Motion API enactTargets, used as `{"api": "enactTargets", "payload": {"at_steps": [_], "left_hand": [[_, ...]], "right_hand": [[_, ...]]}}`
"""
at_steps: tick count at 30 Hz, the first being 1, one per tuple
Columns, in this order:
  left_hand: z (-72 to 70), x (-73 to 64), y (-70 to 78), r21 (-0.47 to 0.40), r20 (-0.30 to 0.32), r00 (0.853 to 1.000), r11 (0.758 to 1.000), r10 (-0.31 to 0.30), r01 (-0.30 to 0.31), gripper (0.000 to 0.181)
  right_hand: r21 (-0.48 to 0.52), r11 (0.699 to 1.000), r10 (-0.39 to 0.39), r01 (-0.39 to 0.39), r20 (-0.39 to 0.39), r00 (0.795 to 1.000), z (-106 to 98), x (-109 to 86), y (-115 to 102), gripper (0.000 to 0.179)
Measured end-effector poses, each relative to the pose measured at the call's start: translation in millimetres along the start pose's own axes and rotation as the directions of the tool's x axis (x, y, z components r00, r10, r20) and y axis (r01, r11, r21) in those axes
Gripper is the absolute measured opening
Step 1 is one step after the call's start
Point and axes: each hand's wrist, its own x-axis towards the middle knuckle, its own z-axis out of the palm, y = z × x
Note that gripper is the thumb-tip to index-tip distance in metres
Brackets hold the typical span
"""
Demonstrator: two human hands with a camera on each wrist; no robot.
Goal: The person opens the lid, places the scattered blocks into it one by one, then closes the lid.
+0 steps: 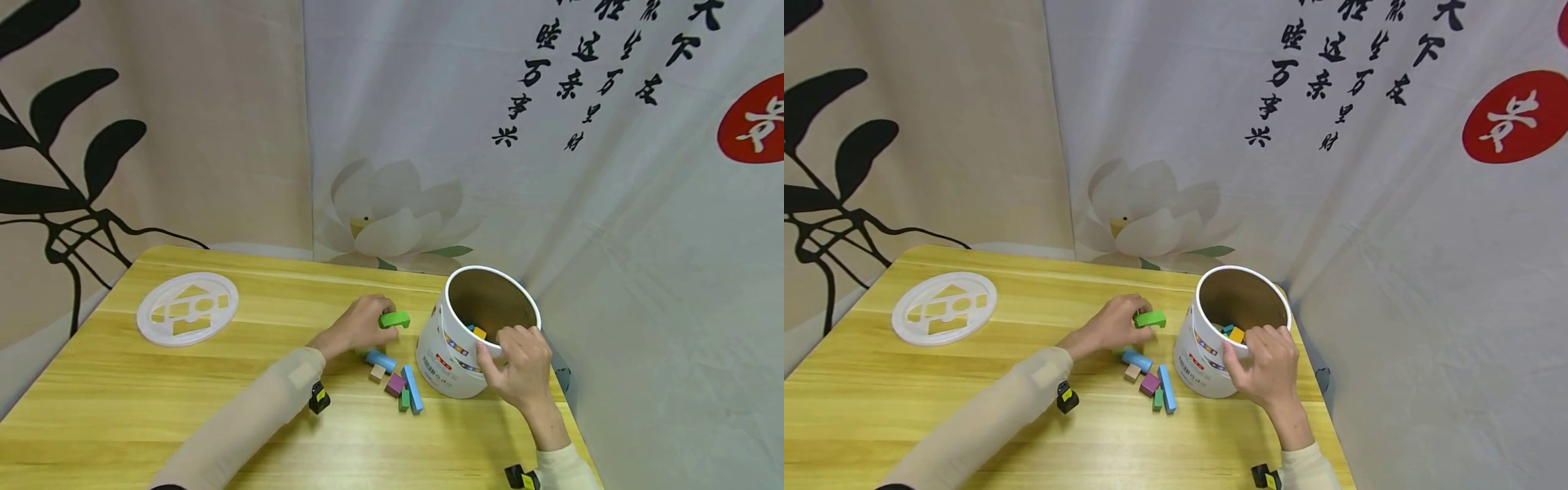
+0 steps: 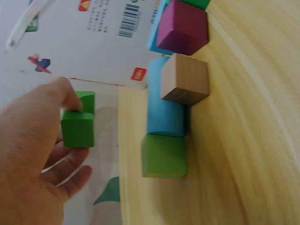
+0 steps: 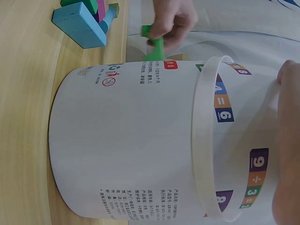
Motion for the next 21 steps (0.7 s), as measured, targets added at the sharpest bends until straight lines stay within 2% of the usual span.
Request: {"api": "enactTargets", "payload": {"at_steps": [3,8,12,15,21], "left_hand": [[-6.3,-0.3,0.9,-0.013,-0.067,0.997,0.999,0.034,-0.035,0.033],[-16.0,0.5,3.2,-0.033,-0.179,0.982,0.997,0.067,-0.074,0.035],[-25.8,3.5,9.0,-0.068,-0.251,0.965,0.993,0.079,-0.099,0.035],[-34.0,8.0,15.3,-0.062,-0.292,0.952,0.991,0.097,-0.12,0.035],[-52.4,21.2,33.6,-0.03,-0.354,0.916,0.977,0.186,-0.21,0.035]], "right_hand": [[-0.002,1.0,-0.001,0.001,0.002,1.0,0,0.0,0,0.059],[0.0,1.0,-0.004,0.004,0.004,1.0,0,0.0,0,0.06],[0.002,1.0,-0.006,0.006,0.006,1.0,0,0.3,0,0.06],[0.003,1.0,-0.009,0.009,0.002,1.0,0,0.4,0,0.059],[0.002,1.0,-0.012,0.012,-0.004,1.0,1,0.6,0,0.059]]}}
